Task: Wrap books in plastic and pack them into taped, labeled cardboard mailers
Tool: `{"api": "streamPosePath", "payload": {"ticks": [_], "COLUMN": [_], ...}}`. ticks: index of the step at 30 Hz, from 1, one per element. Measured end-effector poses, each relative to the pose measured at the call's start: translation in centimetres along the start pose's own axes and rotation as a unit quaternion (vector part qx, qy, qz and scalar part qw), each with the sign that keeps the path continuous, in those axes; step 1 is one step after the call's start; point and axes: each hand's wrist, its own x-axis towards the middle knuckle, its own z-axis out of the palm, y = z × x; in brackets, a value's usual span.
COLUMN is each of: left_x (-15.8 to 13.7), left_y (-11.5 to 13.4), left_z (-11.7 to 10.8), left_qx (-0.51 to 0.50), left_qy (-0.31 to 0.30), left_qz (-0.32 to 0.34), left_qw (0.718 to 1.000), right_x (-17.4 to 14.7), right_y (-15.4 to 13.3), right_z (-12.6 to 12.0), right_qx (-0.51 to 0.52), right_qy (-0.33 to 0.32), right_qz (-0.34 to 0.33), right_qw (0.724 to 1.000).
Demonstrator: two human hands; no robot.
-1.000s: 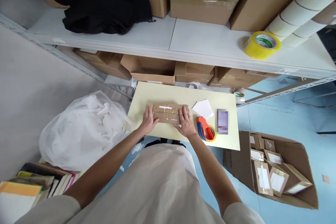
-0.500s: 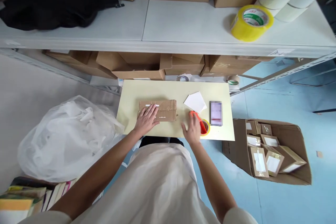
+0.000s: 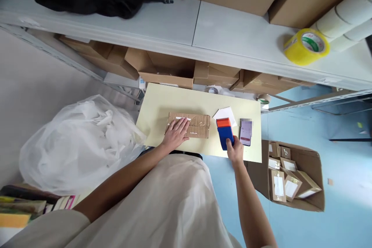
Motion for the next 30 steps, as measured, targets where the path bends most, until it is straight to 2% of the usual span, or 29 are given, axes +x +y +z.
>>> {"api": "streamPosePath", "payload": {"ticks": [2,4,7,9,12,16,19,21,23,26,28,30], "left_x": [-0.3,-0.7,-1.0,-0.8,-0.4,-0.4,-0.5,-0.2,0.6,2.0,2.8,3.1], "left_y": [-0.1,-0.3,-0.5,-0.7,-0.7,-0.6,-0.3,0.0,0.3,0.9,1.1,1.3], "left_z": [0.0,0.1,0.3,0.3,0.0,-1.0,-2.2,-3.1,-3.7,-4.0,-3.9,-3.8], "left_qx": [-0.006,-0.009,-0.02,-0.029,-0.027,-0.04,-0.119,-0.217,-0.36,-0.572,-0.649,-0.696], "left_qy": [0.002,0.004,0.012,0.02,0.021,0.019,0.033,0.046,0.059,0.058,0.04,0.026], "left_qz": [0.011,0.026,0.046,0.052,0.055,0.061,0.048,0.021,-0.028,-0.115,-0.162,-0.206], "left_qw": [1.0,1.0,0.999,0.998,0.998,0.997,0.991,0.975,0.931,0.81,0.742,0.687], "right_x": [1.0,2.3,4.4,5.6,6.6,6.9,7.0,7.1,7.2,7.3,7.4,7.4], "right_y": [-3.1,-6.5,-11.1,-13.0,-14.0,-13.9,-13.7,-13.5,-13.2,-12.7,-12.4,-12.1], "right_z": [-1.9,-2.8,-2.6,-2.0,-1.1,-0.5,-0.3,-0.2,-0.3,-0.4,-0.4,-0.4], "right_qx": [0.071,0.133,0.161,0.147,0.108,0.049,0.02,0.02,0.031,0.045,0.051,0.058], "right_qy": [0.021,-0.003,-0.121,-0.209,-0.272,-0.277,-0.277,-0.28,-0.286,-0.294,-0.292,-0.29], "right_qz": [-0.048,-0.086,-0.101,-0.102,-0.108,-0.128,-0.15,-0.153,-0.151,-0.15,-0.148,-0.144], "right_qw": [0.996,0.987,0.974,0.961,0.95,0.951,0.949,0.948,0.946,0.943,0.943,0.944]}}
